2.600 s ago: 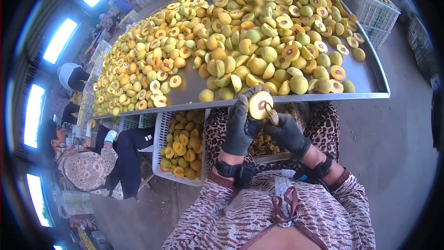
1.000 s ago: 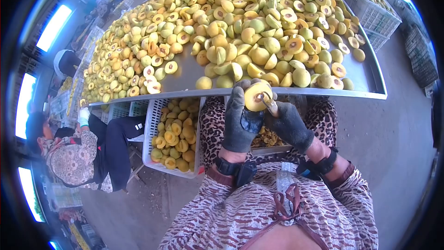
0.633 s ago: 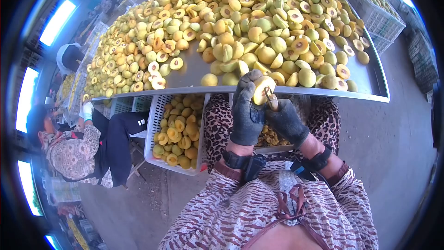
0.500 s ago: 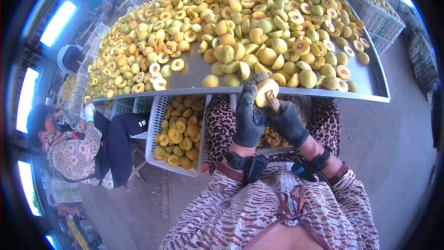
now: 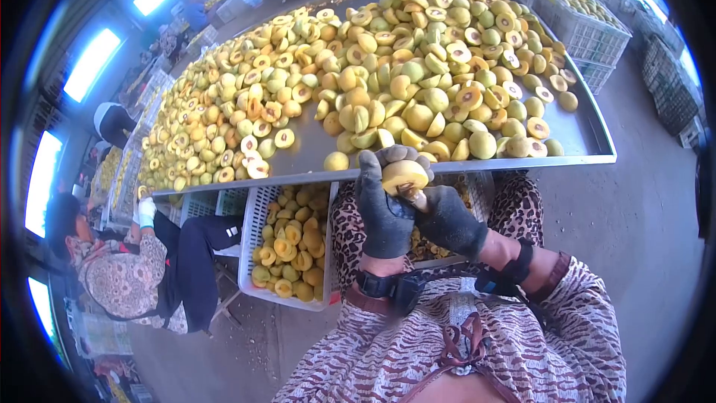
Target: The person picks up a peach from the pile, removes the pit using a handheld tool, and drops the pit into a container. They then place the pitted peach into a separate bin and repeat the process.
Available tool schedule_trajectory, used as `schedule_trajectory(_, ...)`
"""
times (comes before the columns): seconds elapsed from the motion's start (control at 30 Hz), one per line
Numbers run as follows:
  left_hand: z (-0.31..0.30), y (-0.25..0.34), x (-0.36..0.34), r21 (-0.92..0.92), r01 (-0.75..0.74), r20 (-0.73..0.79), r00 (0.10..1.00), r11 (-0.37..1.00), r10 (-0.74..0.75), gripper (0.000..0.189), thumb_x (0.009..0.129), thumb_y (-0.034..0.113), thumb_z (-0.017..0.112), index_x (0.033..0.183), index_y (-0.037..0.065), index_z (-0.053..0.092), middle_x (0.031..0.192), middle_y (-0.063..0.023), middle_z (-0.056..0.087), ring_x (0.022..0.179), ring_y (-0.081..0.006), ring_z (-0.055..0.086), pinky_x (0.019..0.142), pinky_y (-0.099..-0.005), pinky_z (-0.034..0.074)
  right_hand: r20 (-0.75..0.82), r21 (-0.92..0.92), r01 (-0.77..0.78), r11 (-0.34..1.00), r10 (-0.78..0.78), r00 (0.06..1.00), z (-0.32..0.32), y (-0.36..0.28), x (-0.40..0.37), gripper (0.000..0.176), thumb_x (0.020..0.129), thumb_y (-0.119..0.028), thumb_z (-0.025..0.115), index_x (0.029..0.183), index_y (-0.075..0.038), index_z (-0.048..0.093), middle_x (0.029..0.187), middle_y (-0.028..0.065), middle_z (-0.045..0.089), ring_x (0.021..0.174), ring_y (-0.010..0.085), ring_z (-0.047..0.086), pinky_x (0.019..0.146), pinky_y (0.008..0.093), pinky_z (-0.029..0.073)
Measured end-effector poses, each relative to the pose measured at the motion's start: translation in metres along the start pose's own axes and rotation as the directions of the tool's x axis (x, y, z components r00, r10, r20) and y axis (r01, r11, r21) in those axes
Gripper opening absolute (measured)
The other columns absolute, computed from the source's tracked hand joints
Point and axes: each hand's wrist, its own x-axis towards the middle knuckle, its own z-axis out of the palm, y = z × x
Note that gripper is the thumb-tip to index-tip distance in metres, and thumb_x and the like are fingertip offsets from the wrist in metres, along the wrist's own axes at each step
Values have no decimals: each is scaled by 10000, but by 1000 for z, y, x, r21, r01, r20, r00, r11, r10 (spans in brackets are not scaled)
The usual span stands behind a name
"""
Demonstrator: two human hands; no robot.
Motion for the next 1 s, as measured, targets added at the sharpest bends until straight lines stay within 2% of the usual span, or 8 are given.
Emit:
schedule_trajectory(0.07, 10, 10, -2, 135, -65, -48, 996, 989, 72, 475, 1044, 381, 373, 964, -37, 586, 912, -150, 637, 830, -252, 650, 798, -376, 542, 9, 58, -5, 998, 4, 1000, 0, -10, 5, 134, 791, -22, 638, 910, 21, 683, 800, 207, 695, 769, 210, 702, 693, 355, 524)
schedule_trajectory(0.33, 27, 26, -19, 598, -287, 127, 956, 749, 265, 324, 1009, 241, 476, 915, -24, 637, 916, -105, 659, 860, -201, 616, 822, -332, 497, 442, 364, -408, 837, 231, 867, -27, -33, -6, 147, 853, -127, 660, 948, -15, 666, 692, 1, 628, 668, 59, 582, 576, 259, 474)
schedule_trajectory(0.47, 26, 27, -20, 689, -722, 679, 673, 61, 292, 207, 940, 97, 552, 838, -59, 642, 877, -128, 676, 830, -205, 641, 798, -324, 512, 622, 463, -460, 758, 92, 778, -41, -4, -19, 203, 897, -174, 692, 1050, -48, 645, 835, -27, 629, 726, 42, 557, 596, 238, 466)
schedule_trajectory(0.57, 14, 10, -16, 652, -262, 204, 964, 712, 168, 440, 1015, 339, 470, 830, -31, 622, 870, -132, 662, 804, -211, 641, 761, -336, 520, 568, 521, -382, 763, 23, 822, -28, 14, -16, 242, 907, -187, 688, 1093, -39, 639, 878, -12, 637, 780, 57, 573, 668, 232, 489)
schedule_trajectory(0.7, 8, -3, -18, 386, -156, 150, 983, 909, 105, 387, 1000, 304, 520, 856, -36, 640, 901, -118, 671, 827, -198, 642, 780, -329, 513, 454, 561, -257, 787, -33, 891, -36, -3, -18, 229, 886, -142, 659, 1076, -18, 630, 917, -5, 640, 834, 71, 565, 726, 260, 483)
schedule_trajectory(0.87, 18, -1, -17, 747, -657, 609, 737, 101, 294, 444, 1009, 362, 500, 838, -22, 640, 874, -123, 671, 827, -212, 651, 774, -340, 525, 288, 545, -202, 814, 44, 956, -9, 31, -24, 271, 870, -80, 646, 1133, -24, 610, 999, 2, 646, 900, 77, 560, 812, 270, 470)
schedule_trajectory(0.93, 11, -8, -17, 583, -182, 231, 972, 792, 53, 445, 1013, 356, 494, 831, -24, 638, 844, -123, 668, 794, -212, 654, 761, -347, 533, 311, 569, -106, 816, -95, 946, -13, 38, -20, 334, 861, -101, 679, 1175, -30, 591, 1043, 21, 634, 946, 100, 567, 860, 281, 469)
schedule_trajectory(1.0, 9, -16, -14, 534, -123, 190, 982, 836, 24, 456, 1021, 360, 477, 818, -21, 623, 821, -123, 663, 763, -210, 660, 747, -342, 539, 181, 609, 67, 790, -221, 958, -3, 45, -17, 386, 847, -89, 672, 1214, -40, 564, 1088, 57, 622, 998, 145, 575, 872, 304, 472)
